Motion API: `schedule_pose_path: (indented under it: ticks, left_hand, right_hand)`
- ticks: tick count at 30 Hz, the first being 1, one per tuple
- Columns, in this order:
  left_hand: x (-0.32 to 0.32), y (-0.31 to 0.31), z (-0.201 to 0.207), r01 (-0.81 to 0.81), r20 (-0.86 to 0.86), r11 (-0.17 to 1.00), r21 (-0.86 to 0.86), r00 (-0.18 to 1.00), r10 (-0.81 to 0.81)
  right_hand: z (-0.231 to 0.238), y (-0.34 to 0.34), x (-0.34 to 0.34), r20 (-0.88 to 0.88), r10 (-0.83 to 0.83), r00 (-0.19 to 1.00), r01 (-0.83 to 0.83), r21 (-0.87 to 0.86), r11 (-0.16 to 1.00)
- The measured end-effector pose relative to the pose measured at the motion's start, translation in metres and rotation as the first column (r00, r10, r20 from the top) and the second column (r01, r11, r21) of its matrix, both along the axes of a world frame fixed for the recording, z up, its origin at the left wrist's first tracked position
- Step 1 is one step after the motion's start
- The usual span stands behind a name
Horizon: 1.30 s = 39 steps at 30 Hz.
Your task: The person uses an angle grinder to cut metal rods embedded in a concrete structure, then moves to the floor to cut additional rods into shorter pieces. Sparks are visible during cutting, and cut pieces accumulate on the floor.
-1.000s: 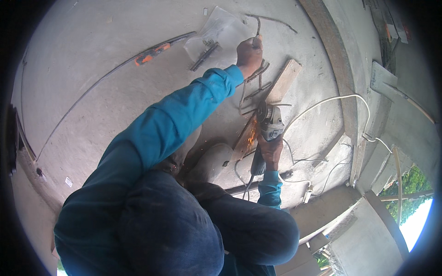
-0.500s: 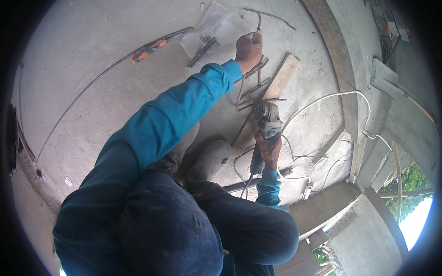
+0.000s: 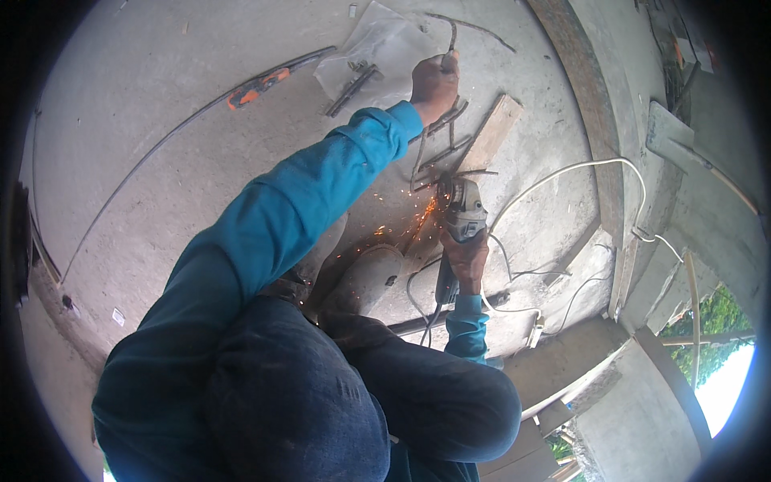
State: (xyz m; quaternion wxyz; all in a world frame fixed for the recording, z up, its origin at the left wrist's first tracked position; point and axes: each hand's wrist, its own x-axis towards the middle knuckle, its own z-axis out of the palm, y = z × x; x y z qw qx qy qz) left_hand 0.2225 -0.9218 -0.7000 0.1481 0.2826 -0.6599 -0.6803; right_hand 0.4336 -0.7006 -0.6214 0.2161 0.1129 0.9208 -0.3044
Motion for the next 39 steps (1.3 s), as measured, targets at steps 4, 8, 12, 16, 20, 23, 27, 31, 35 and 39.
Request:
schedule_pose_path:
  ticks: [4,8,12,16,20,23,27,31,35,39]
  left_hand:
    - [-0.007,0.012,0.001,0.004,-0.019,1.0,0.023,1.0,-0.004]
    - [-0.001,0.007,0.012,-0.004,0.027,1.0,-0.017,1.0,0.004]
    - [0.0,0.006,0.025,0.012,0.08,1.0,-0.003,0.997,-0.011]
    - [0.0,0.003,0.022,-0.016,0.052,1.0,0.001,0.999,0.016]
    - [0.002,0.005,0.029,0.015,0.047,0.999,0.03,0.999,-0.017]
    - [0.005,0.001,0.03,0.009,0.036,0.999,0.039,0.999,-0.01]
    - [0.008,0.008,0.037,0.04,0.085,0.999,0.024,0.996,-0.042]
    - [0.005,0.005,0.037,-0.07,0.042,0.993,0.094,0.997,0.066]
    - [0.002,0.0,0.029,0.044,0.071,0.999,0.026,0.996,-0.046]
    - [0.003,-0.007,0.007,0.053,-0.023,0.989,0.138,0.998,-0.05]
  right_hand:
    - [-0.024,0.032,0.008,-0.057,0.027,0.998,-0.025,0.05,0.998]
    - [-0.004,0.012,0.001,0.014,-0.028,1.0,0.028,-0.005,1.0]
    - [-0.011,0.015,0.007,-0.097,-0.053,0.994,0.031,-0.216,0.976]
    - [-0.01,0.016,0.002,-0.029,0.016,0.999,-0.016,-0.012,1.0]
    - [-0.006,0.014,0.0,-0.036,-0.024,0.999,0.022,-0.037,0.999]
    - [-0.016,0.018,0.001,-0.028,0.021,0.999,-0.016,0.141,0.99]
    - [-0.018,0.02,-0.002,-0.108,0.03,0.994,-0.019,0.1,0.995]
    - [0.006,0.006,-0.009,-0.162,-0.043,0.986,0.037,-0.039,0.999]
    - [0.04,0.013,-0.003,-0.049,-0.218,0.975,0.202,-0.227,0.953]
    - [0.041,0.021,-0.002,-0.048,-0.192,0.98,0.174,-0.253,0.952]
